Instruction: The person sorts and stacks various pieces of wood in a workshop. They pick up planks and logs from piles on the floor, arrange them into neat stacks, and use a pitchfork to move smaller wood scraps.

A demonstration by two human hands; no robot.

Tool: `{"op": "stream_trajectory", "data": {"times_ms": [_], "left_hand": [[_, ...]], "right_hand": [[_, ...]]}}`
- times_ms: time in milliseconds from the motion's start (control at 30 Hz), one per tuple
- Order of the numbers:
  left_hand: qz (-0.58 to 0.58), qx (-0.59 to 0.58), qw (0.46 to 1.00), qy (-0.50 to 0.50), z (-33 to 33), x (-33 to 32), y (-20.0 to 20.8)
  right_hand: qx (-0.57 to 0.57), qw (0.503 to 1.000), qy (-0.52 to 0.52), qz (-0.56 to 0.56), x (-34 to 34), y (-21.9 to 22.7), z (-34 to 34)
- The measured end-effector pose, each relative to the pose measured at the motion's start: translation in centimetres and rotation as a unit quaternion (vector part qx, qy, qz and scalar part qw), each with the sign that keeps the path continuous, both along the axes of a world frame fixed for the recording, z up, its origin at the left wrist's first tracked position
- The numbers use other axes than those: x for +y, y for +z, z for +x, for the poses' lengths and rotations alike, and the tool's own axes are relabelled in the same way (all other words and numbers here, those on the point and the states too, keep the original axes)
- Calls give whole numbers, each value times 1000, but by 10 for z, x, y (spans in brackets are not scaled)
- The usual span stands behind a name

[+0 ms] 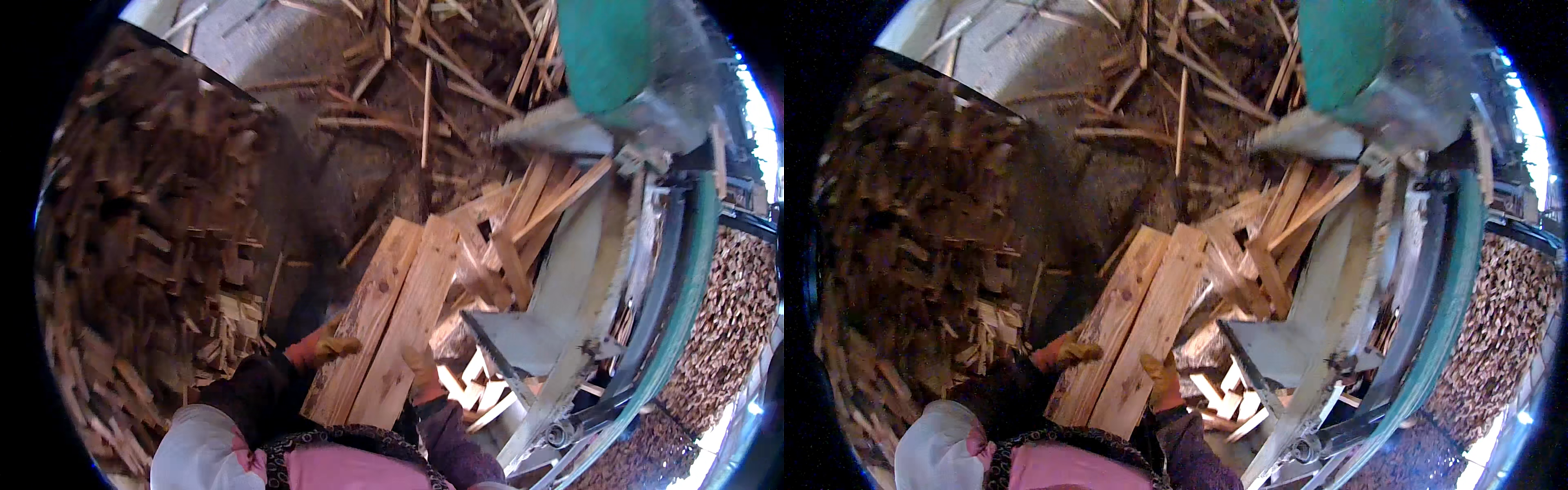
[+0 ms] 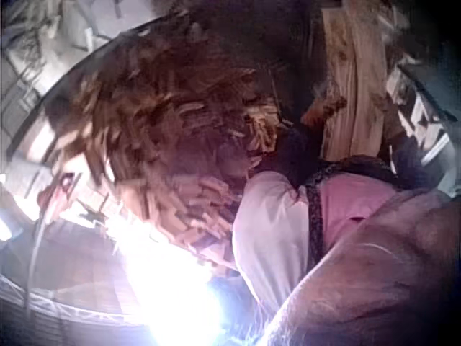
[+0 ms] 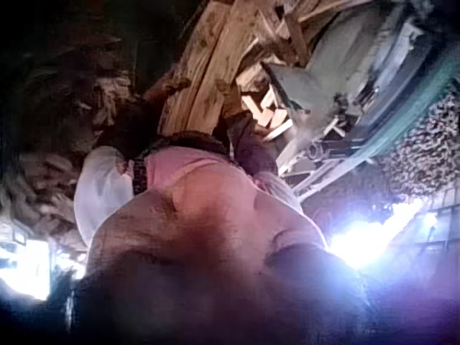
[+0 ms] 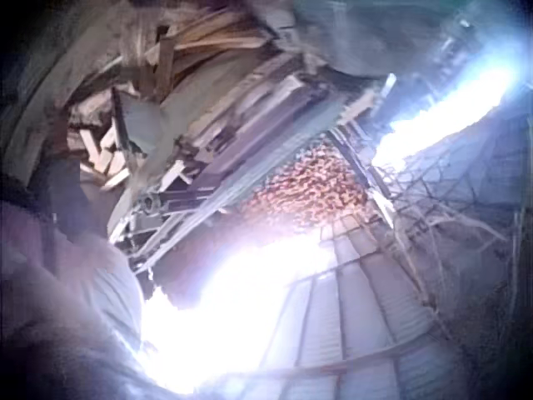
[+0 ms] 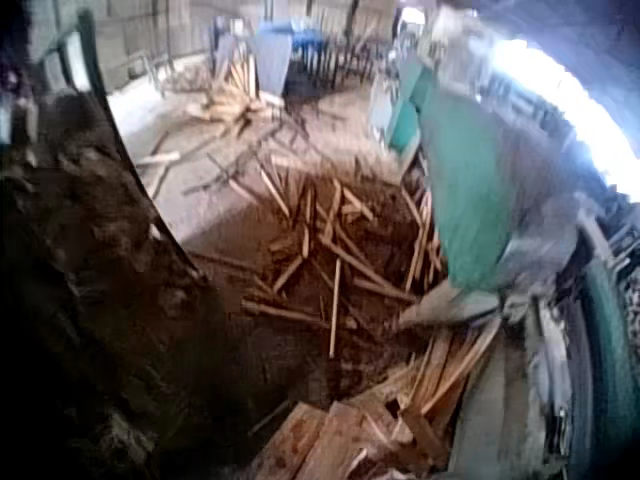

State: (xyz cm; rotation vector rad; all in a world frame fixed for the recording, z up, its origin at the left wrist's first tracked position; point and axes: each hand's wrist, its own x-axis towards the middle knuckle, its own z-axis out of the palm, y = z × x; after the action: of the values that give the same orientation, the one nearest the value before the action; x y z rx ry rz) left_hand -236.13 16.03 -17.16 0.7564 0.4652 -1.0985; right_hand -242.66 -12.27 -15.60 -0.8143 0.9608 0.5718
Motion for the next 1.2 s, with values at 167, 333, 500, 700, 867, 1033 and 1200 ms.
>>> {"op": "stream_trajectory", "data": {"times_ms": [167, 333, 500, 700, 867, 1033, 1200], "left_hand": [[81, -190, 978, -44, 45, 2, 138], [156, -364, 918, 27, 61, 8, 282], [205, -489, 824, 202, -4, 20, 390], [233, -476, 770, 356, -55, 36, 476], [306, -523, 655, 451, -69, 103, 513], [334, -493, 600, 534, -50, 190, 594], [739, -542, 298, 266, 25, 346, 617]], "right_hand": [[-165, 982, 95, -17, -4, 84, 14], [-344, 904, 236, -97, -31, 156, 41], [-336, 866, 364, -66, -12, 241, 75], [-426, 767, 477, -39, 55, 355, 116], [-527, 648, 550, 0, 165, 454, 171], [-659, 503, 559, 12, 321, 591, 249], [-752, 356, 545, -101, 488, 666, 350]]}}
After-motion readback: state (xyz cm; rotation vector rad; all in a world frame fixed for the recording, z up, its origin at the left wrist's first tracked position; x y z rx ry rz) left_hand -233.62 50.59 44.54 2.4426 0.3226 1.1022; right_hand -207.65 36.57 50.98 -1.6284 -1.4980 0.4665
